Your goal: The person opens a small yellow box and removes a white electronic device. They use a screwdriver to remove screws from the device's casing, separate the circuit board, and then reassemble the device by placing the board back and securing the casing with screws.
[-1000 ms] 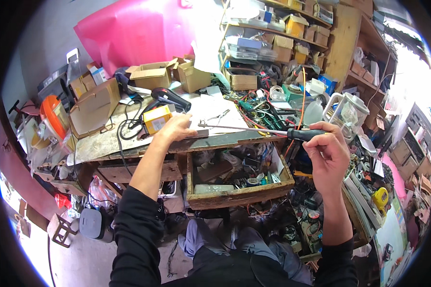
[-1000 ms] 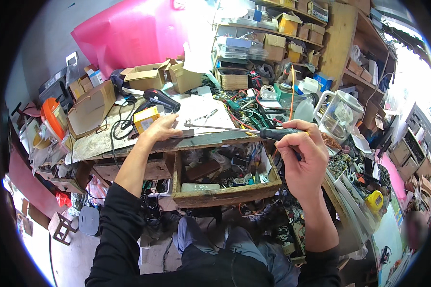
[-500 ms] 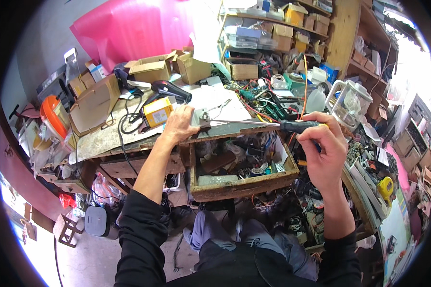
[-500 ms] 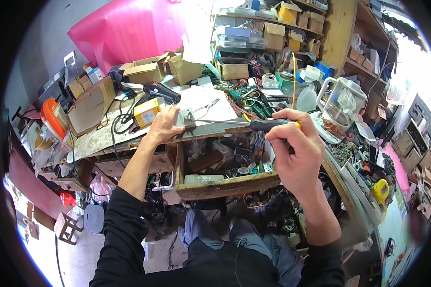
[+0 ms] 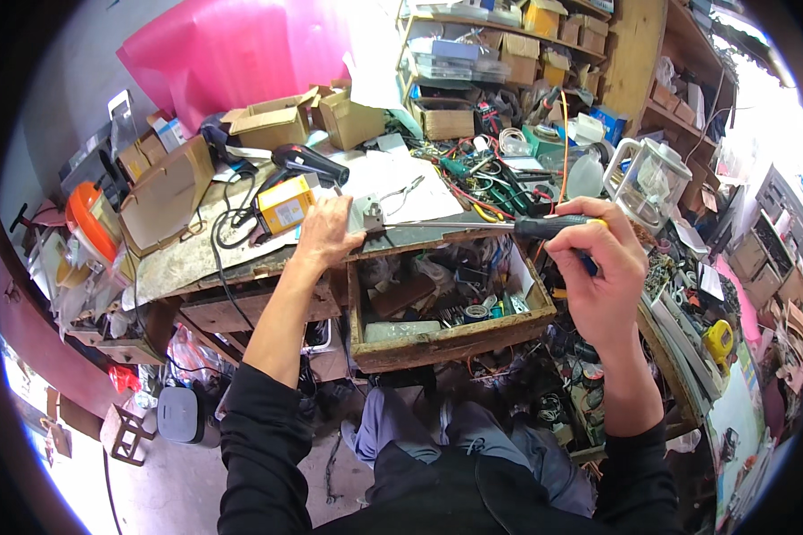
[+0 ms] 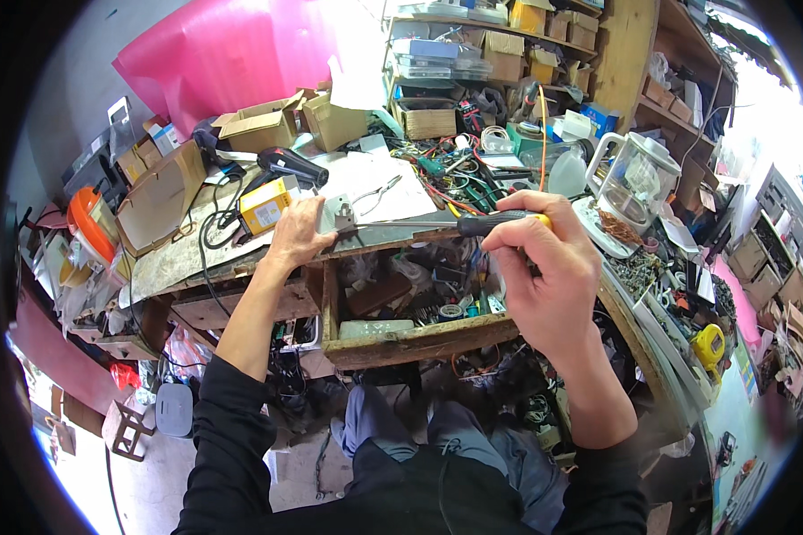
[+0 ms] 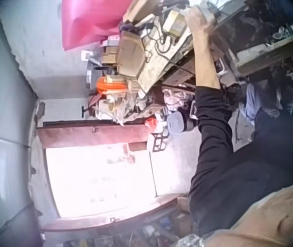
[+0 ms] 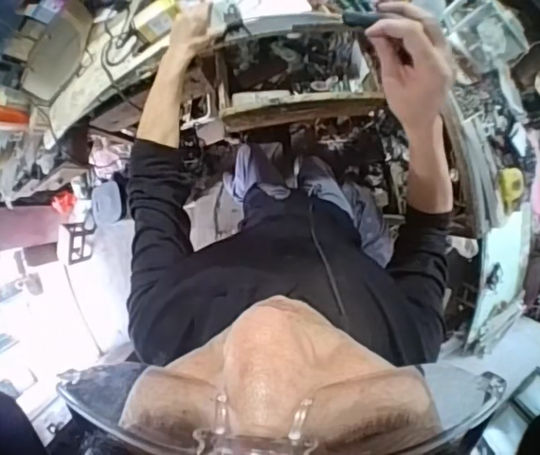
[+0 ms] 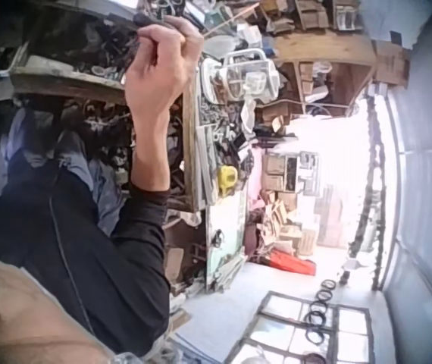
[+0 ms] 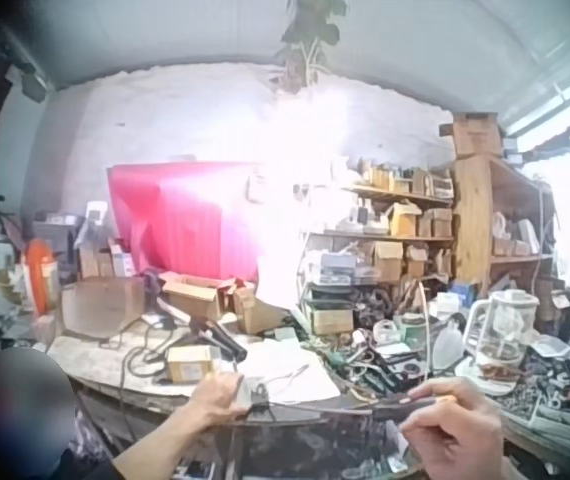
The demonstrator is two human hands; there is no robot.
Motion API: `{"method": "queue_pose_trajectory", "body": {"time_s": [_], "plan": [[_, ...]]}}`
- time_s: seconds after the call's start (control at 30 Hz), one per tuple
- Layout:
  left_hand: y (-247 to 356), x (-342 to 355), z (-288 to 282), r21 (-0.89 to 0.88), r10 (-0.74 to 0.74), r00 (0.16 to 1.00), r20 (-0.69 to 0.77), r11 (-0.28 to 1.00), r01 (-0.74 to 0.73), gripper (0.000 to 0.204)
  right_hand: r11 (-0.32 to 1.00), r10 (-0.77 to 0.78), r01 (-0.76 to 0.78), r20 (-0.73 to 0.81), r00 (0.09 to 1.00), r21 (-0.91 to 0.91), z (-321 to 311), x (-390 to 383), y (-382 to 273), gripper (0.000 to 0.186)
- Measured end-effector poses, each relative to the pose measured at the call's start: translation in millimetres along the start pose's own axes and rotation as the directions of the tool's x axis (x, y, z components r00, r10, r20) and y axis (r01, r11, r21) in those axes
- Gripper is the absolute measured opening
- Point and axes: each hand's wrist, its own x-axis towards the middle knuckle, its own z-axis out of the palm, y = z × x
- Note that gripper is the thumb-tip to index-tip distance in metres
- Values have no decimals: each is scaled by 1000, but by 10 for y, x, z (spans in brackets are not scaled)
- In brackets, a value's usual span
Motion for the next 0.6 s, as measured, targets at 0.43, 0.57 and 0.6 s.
{"method": "queue_pose_trajectory", "body": {"time_s": [0.43, 0.57, 0.6], "plan": [[73, -29, -10, 60, -29, 1000, -9, 998, 29, 64, 998, -57, 59, -56, 997, 33, -30, 14, -6, 17], [104, -21, -62, 59, -69, 997, 38, 996, 67, 68, 999, -55, 55, -24, 998, 0, -30, 23, -28, 18], [111, -35, -81, 47, -93, 994, 58, 995, 90, 70, 998, -58, 58, -19, 998, -6, -24, 24, -31, 18]]}}
